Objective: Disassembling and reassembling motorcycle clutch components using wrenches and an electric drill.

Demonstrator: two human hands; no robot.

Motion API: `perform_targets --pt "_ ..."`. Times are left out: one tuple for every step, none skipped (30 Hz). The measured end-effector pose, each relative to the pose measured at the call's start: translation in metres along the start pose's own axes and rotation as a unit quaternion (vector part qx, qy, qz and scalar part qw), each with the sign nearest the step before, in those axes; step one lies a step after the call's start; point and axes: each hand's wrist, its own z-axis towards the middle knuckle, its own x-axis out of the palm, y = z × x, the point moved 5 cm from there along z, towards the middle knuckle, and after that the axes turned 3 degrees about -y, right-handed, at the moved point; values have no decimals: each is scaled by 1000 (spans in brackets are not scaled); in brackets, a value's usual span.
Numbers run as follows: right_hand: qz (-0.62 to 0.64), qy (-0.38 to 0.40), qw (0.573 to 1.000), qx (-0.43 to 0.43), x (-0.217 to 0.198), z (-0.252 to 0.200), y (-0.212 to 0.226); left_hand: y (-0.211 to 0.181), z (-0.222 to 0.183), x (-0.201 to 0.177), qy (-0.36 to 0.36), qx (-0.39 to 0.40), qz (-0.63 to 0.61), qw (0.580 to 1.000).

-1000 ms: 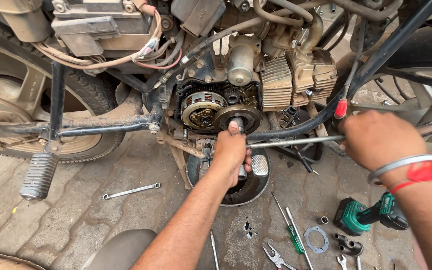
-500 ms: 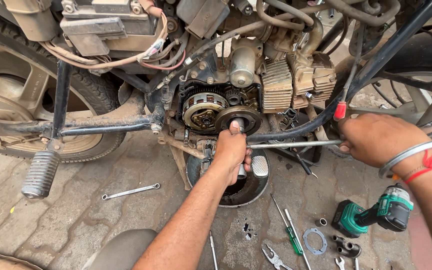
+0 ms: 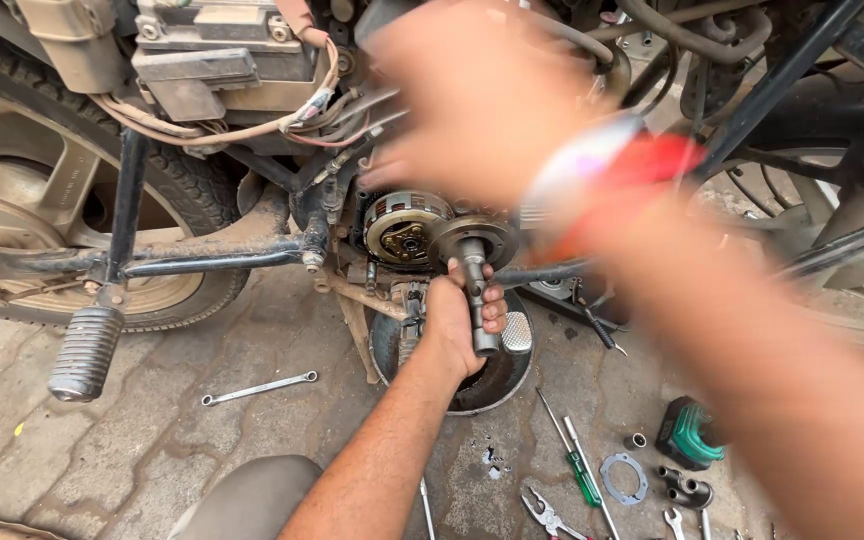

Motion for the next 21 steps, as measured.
perform_targets --pt "0 -1 1000 -1 18 12 38 0 1 -4 0 1 0 1000" --pt "17 121 992 33 48 22 74 1 2 -7 23 -10 -39 999" --pt "32 242 967 67 78 27 109 2 4 -9 47 -23 -77 996" --pt "31 242 967 68 103 13 127 3 11 -17 47 -23 -76 996" --pt "57 254 961 98 130 -2 143 6 16 -21 100 -44 -132 985" --pt "82 265 952 128 156 -18 160 8 20 -25 153 -64 -188 968" --pt "80 265 952 130 161 -30 163 11 22 -29 153 -66 -187 968" --pt "33 239 961 138 162 -41 164 14 23 -32 176 -80 -204 960" --pt "-14 210 967 143 163 -51 164 16 25 -33 200 -91 -222 950" --pt "-16 210 967 142 156 -52 158 19 30 -34 202 -91 -222 950" --pt "-14 157 975 154 144 -55 155 25 31 -40 199 -87 -215 952" --pt "-12 104 981 166 131 -57 152 32 32 -45 195 -83 -207 955" --pt "-13 103 981 166 133 -63 146 34 35 -49 197 -83 -206 955" --pt "-8 188 963 195 142 -73 138 36 38 -53 192 -68 -168 964" --pt "-3 272 937 221 149 -84 131 38 41 -57 188 -52 -131 972" --pt "-4 271 937 220 133 -84 122 43 42 -61 189 -52 -130 972" --pt "85 129 959 236 106 -79 114 38 42 -66 198 104 7 975" --pt "171 -16 955 244 77 -78 104 36 37 -67 201 254 144 935" --pt "169 -16 955 244 50 -70 96 35 30 -61 202 253 144 935" --pt "177 -62 934 304 20 -65 82 31 25 -59 138 277 194 931" --pt "183 -108 907 363 -11 -62 69 29 18 -57 73 298 244 920"
